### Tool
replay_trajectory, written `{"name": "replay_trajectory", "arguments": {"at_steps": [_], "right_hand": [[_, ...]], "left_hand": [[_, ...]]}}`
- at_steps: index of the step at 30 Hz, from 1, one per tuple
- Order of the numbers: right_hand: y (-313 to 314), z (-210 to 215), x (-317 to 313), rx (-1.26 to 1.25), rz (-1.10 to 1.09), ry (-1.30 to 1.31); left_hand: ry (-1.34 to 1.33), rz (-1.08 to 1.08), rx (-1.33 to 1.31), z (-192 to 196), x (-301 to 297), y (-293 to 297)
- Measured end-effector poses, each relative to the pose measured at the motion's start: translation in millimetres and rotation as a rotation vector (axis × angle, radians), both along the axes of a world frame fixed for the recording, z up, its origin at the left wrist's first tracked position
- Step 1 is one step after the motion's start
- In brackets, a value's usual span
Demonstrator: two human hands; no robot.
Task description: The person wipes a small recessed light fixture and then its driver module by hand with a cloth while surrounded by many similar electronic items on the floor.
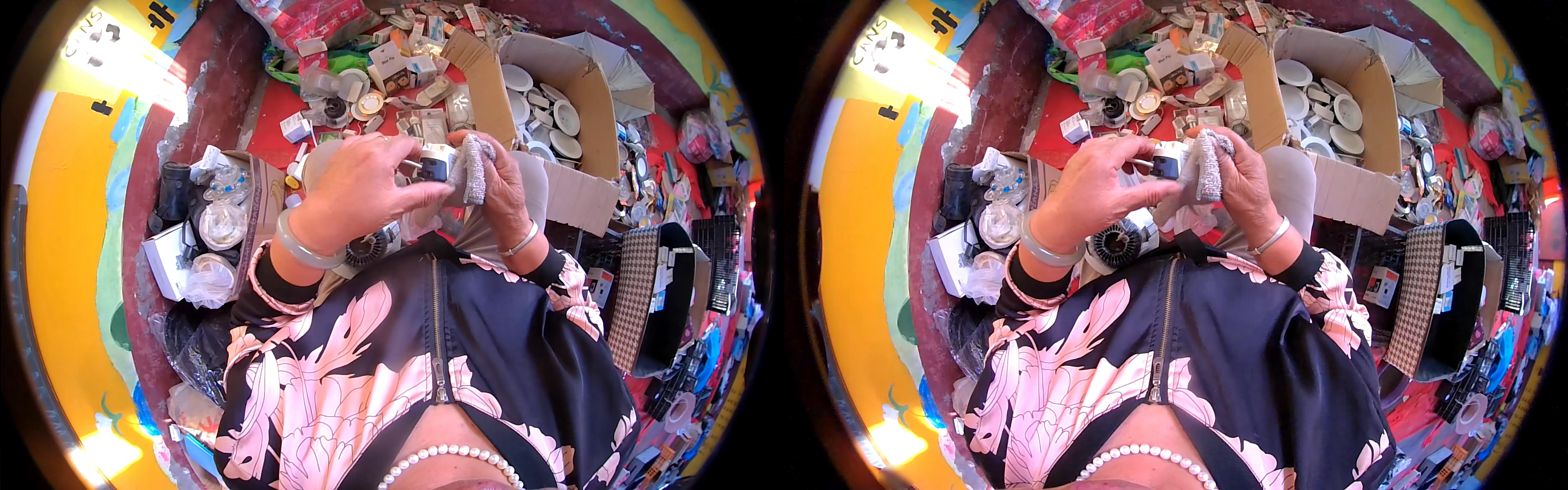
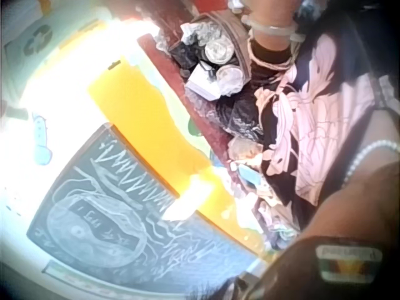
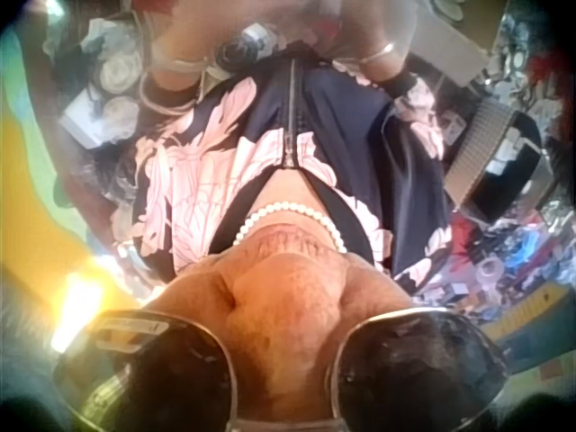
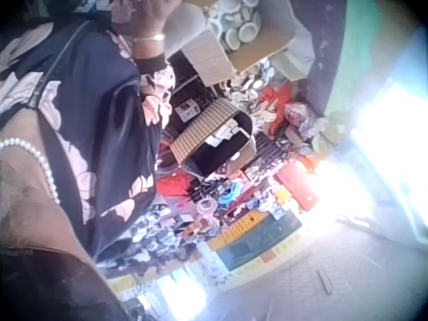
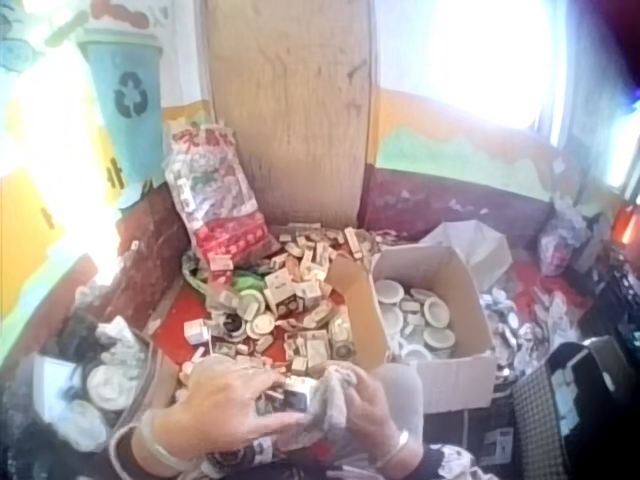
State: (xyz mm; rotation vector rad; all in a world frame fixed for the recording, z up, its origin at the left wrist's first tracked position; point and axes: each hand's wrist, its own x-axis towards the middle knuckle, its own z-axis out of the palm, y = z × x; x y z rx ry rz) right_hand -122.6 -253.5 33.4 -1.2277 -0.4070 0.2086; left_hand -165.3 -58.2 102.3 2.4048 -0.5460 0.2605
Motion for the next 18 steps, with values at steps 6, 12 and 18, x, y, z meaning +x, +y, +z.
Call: {"name": "replay_trajectory", "arguments": {"at_steps": [6,12,18], "right_hand": [[-6,0,-5,0.008,0.045,0.012],[-6,15,-6,-0.353,0.116,-0.249],[2,14,-18,-0.341,-0.112,-0.116]], "left_hand": [[0.163,0.068,-0.131,5,-3,-9],[-0.132,-0.009,-0.033,-10,-3,-12],[-0.175,-0.036,0.010,-11,-10,-29]]}}
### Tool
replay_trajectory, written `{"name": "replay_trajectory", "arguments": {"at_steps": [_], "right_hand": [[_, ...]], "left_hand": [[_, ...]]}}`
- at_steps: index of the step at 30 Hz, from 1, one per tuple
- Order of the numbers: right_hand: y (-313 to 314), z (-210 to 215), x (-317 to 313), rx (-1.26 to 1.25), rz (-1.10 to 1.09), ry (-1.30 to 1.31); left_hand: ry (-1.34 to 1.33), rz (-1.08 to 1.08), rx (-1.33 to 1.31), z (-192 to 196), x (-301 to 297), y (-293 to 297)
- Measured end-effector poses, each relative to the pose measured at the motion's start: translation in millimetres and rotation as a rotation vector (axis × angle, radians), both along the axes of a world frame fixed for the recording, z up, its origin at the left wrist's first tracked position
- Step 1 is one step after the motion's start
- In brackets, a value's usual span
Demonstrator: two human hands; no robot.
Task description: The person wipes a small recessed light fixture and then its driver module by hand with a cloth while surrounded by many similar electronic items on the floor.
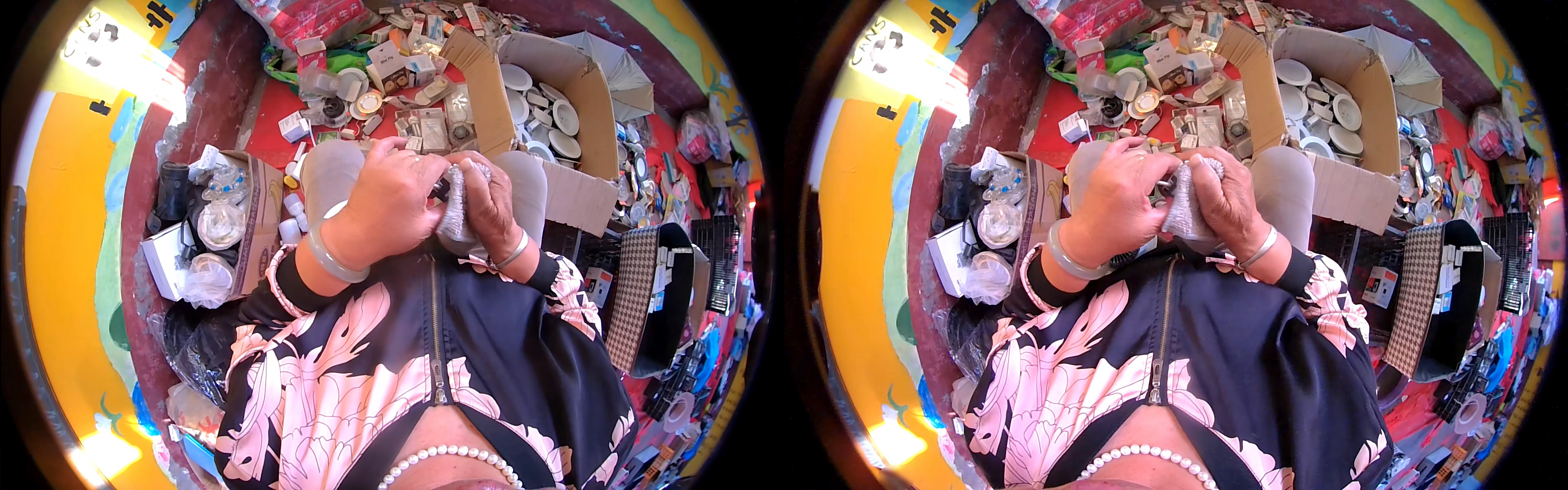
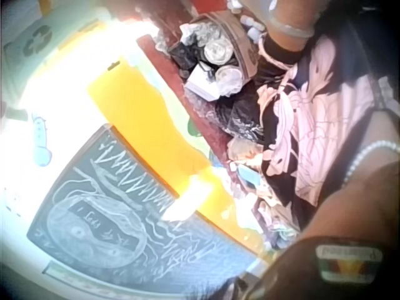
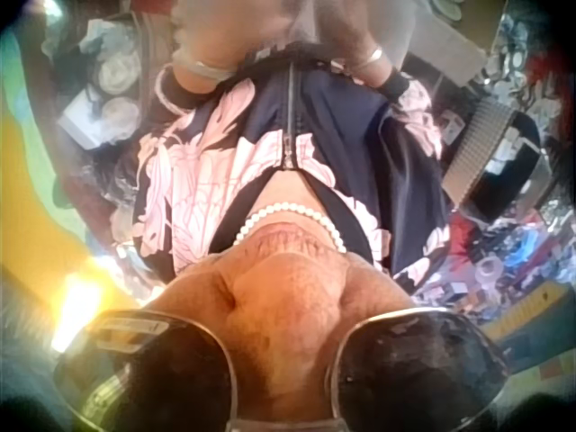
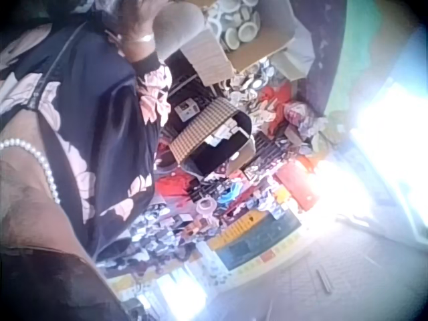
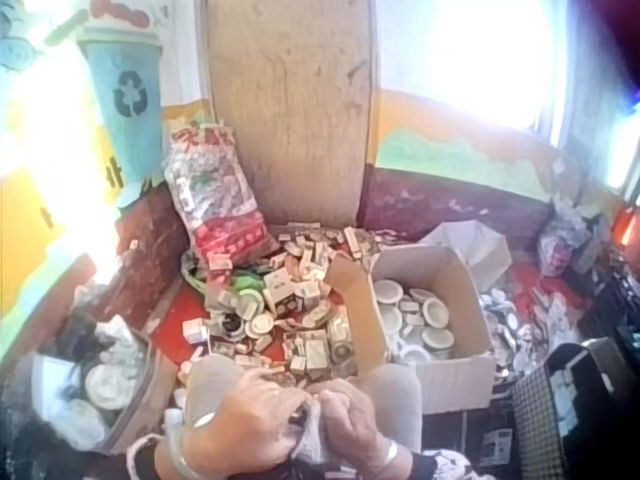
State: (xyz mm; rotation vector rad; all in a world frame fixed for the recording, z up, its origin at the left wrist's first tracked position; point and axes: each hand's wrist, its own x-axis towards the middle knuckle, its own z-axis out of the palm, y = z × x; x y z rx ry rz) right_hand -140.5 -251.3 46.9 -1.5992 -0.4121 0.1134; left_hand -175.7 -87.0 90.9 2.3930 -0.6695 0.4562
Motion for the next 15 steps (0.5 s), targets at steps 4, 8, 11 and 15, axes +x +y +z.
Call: {"name": "replay_trajectory", "arguments": {"at_steps": [4,8,11,15], "right_hand": [[6,5,3,-0.061,0.014,-0.017],[8,9,2,-0.129,0.000,-0.152],[8,11,3,-0.165,-0.005,-0.214],[8,10,3,-0.163,-0.061,-0.199]], "left_hand": [[-0.026,0.027,0.069,-7,3,3],[0.009,0.026,0.082,-7,2,3],[0.038,0.023,0.067,-6,0,3],[0.033,0.022,0.033,-5,0,5]]}}
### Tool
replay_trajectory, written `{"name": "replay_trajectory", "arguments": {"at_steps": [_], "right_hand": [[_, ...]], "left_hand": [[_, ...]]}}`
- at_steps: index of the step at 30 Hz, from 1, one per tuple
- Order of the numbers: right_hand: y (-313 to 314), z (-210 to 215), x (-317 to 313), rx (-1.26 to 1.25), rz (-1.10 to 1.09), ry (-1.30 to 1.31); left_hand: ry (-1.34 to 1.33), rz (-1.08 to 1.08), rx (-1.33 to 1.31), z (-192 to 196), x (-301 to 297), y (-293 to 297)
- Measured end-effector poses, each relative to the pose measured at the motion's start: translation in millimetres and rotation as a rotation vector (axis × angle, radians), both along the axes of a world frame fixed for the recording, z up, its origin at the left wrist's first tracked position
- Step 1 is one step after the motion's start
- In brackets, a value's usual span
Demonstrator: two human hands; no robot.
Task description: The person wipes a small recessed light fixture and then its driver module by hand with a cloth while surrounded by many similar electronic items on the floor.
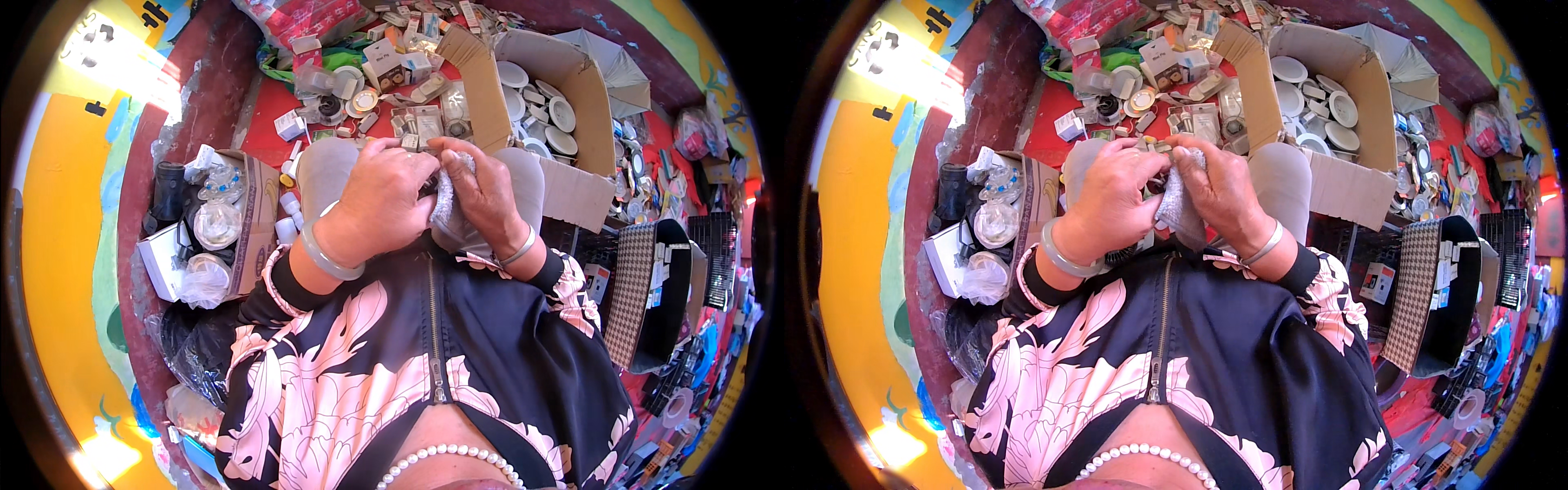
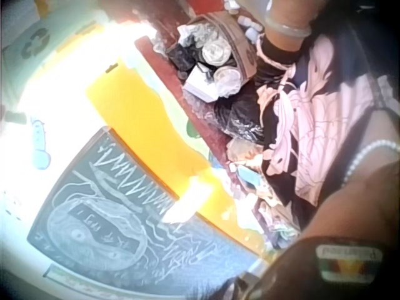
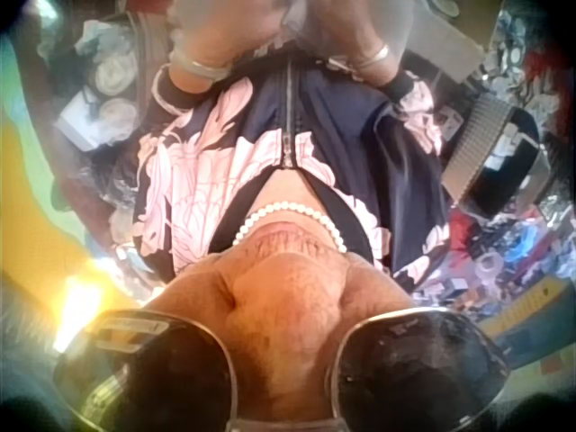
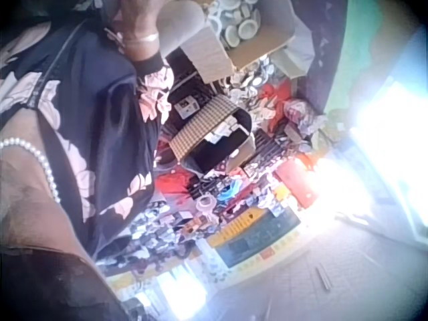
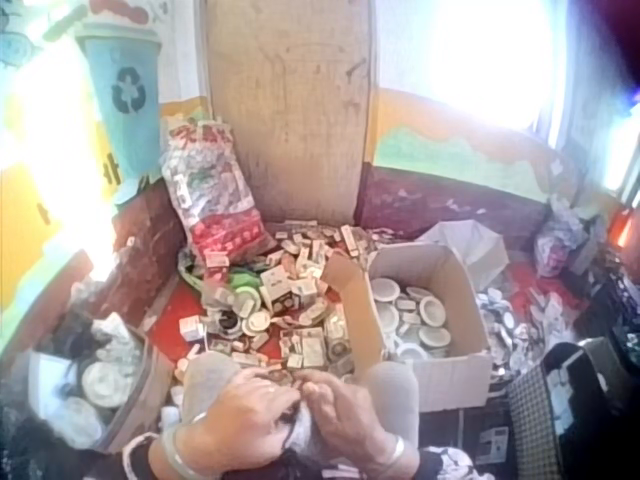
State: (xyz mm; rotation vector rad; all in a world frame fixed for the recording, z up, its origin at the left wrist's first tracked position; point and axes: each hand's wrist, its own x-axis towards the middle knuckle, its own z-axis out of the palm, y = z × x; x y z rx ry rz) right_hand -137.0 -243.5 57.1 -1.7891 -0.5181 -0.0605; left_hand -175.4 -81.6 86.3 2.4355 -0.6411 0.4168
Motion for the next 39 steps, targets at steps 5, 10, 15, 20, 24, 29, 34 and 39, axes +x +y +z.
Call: {"name": "replay_trajectory", "arguments": {"at_steps": [5,10,15,20,24,29,34,39], "right_hand": [[-22,1,21,0.398,-0.078,0.455],[-49,-14,44,0.749,-0.091,0.766],[-22,25,3,0.531,0.201,0.625],[-3,4,7,-0.184,0.252,-0.350],[-5,-5,4,-0.099,0.255,-0.229],[0,-2,5,-0.172,0.037,-0.733],[2,3,12,0.149,-0.062,0.096],[-37,-40,66,0.956,0.098,0.773]], "left_hand": [[0.027,0.053,-0.069,7,-5,9],[-0.069,0.146,-0.063,5,-8,13],[-0.140,0.194,0.022,1,-5,9],[-0.109,0.147,-0.052,2,-2,8],[0.111,0.074,-0.227,-2,-4,12],[0.219,-0.023,-0.431,3,-3,12],[0.345,0.013,-0.571,6,-8,13],[0.419,0.076,-0.733,0,-11,33]]}}
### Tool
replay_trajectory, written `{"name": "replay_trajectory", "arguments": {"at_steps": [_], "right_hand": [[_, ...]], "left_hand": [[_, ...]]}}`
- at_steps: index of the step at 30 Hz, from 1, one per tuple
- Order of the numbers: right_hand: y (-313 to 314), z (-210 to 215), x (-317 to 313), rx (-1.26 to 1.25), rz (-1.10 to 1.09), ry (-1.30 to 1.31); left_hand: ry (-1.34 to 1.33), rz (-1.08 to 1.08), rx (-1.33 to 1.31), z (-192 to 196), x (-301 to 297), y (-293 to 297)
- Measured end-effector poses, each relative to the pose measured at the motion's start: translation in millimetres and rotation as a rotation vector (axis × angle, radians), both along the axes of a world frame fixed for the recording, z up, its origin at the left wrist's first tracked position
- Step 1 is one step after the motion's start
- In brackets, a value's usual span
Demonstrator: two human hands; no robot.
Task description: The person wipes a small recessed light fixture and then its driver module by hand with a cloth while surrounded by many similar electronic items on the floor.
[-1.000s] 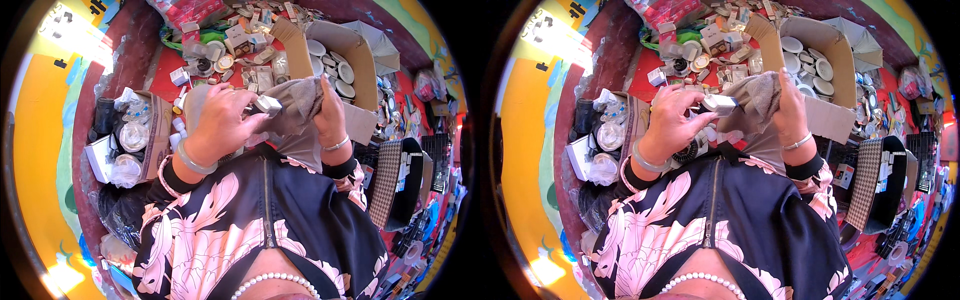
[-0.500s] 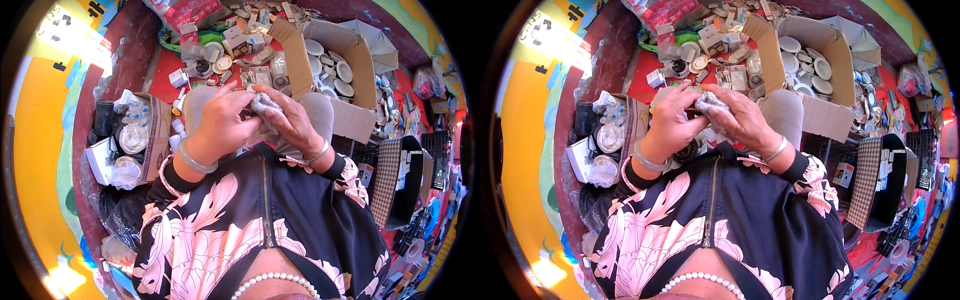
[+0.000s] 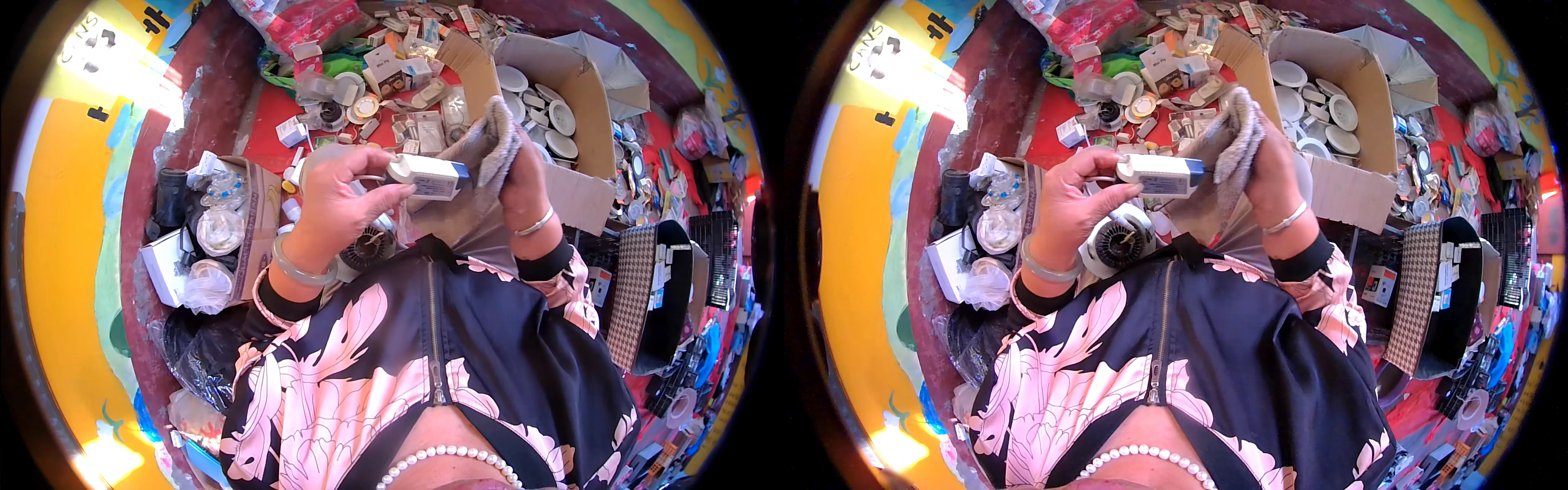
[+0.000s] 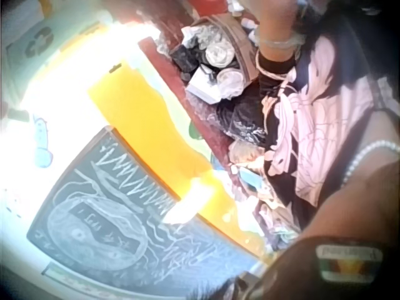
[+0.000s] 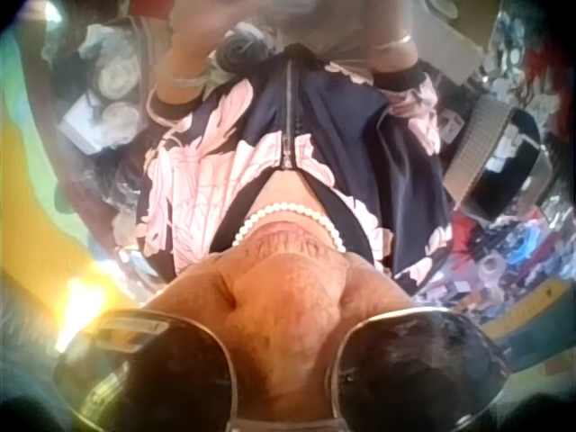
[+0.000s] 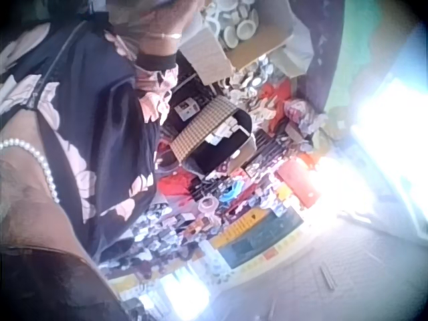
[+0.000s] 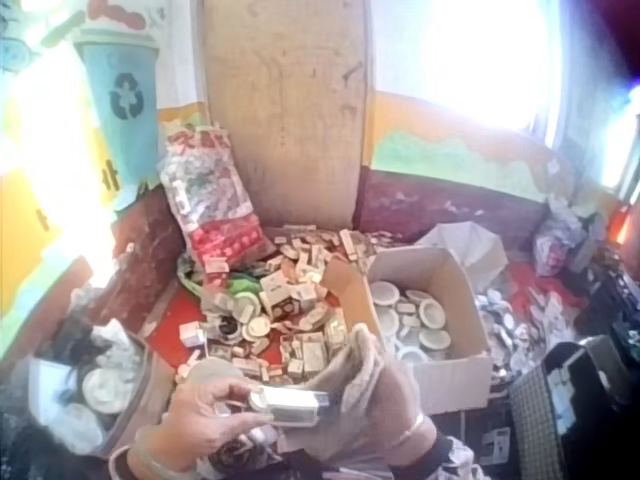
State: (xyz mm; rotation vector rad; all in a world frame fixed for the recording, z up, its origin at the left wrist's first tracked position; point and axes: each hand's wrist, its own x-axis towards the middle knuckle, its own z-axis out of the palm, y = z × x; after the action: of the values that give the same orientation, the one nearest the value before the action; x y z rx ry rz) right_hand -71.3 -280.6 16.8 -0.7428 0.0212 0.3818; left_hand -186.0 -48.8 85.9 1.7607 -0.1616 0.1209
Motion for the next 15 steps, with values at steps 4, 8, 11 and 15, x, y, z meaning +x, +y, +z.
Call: {"name": "replay_trajectory", "arguments": {"at_steps": [4,8,11,15], "right_hand": [[16,55,-26,-0.065,0.198,-0.061],[28,65,-43,-0.625,0.529,-0.740],[30,54,-42,-0.578,0.551,-0.619],[36,56,-47,-0.648,0.439,-0.557]], "left_hand": [[-0.344,0.064,0.328,-8,-1,10],[-0.566,0.033,0.539,-3,0,5],[-0.647,0.016,0.571,-2,0,5],[-0.625,0.028,0.557,-11,2,10]]}}
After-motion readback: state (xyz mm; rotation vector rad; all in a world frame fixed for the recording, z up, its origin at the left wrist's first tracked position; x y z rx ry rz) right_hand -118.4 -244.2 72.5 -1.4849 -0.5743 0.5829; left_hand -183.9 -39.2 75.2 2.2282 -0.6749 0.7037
